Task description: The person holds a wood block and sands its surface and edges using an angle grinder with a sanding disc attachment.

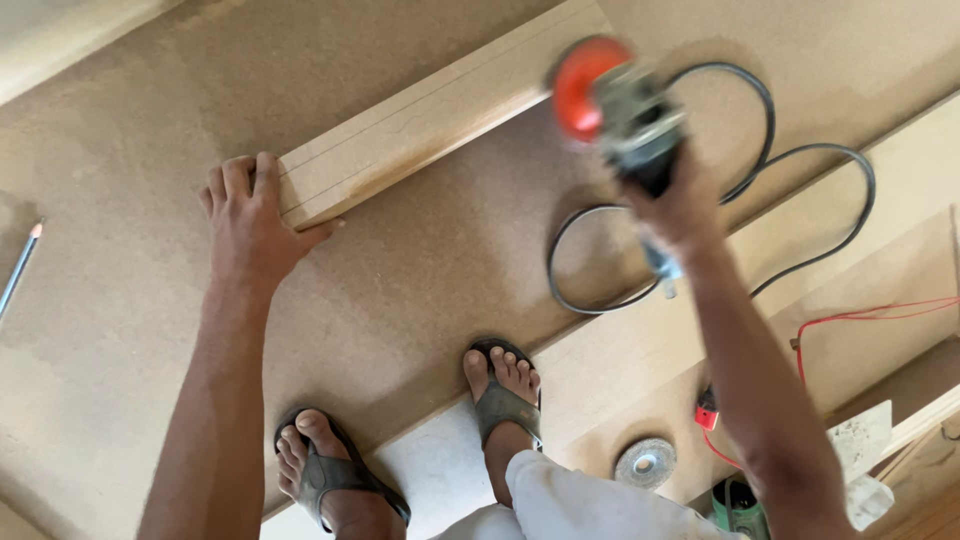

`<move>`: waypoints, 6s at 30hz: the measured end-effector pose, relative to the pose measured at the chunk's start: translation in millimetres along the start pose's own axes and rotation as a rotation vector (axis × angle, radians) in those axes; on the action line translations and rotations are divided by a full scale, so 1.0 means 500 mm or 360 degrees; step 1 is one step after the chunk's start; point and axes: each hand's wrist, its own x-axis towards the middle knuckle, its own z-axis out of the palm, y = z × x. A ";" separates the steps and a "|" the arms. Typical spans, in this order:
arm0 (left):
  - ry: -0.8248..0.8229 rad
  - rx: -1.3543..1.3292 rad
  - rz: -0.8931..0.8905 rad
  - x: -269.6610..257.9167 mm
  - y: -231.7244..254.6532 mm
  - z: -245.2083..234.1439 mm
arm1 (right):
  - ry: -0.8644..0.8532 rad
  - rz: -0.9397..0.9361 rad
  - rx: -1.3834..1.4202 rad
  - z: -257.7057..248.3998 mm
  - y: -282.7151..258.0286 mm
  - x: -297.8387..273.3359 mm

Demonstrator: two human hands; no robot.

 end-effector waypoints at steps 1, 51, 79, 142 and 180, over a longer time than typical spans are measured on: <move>0.0021 0.0028 0.0011 -0.002 0.001 0.001 | -0.0166 0.0091 0.0073 0.019 -0.033 -0.030; 0.0188 0.0332 0.0064 -0.037 0.020 0.041 | 0.0144 0.0365 0.2021 -0.020 0.095 -0.082; 0.0219 0.0345 0.0072 0.000 0.083 0.047 | -0.0551 -0.0070 -0.0332 0.047 -0.071 -0.047; -0.0504 -0.0076 -0.0217 0.095 0.045 -0.041 | 0.0115 -0.0211 0.0152 -0.038 0.051 0.034; 0.0081 0.0158 0.0033 0.028 0.054 0.034 | 0.0156 0.0125 0.1637 -0.029 0.043 -0.016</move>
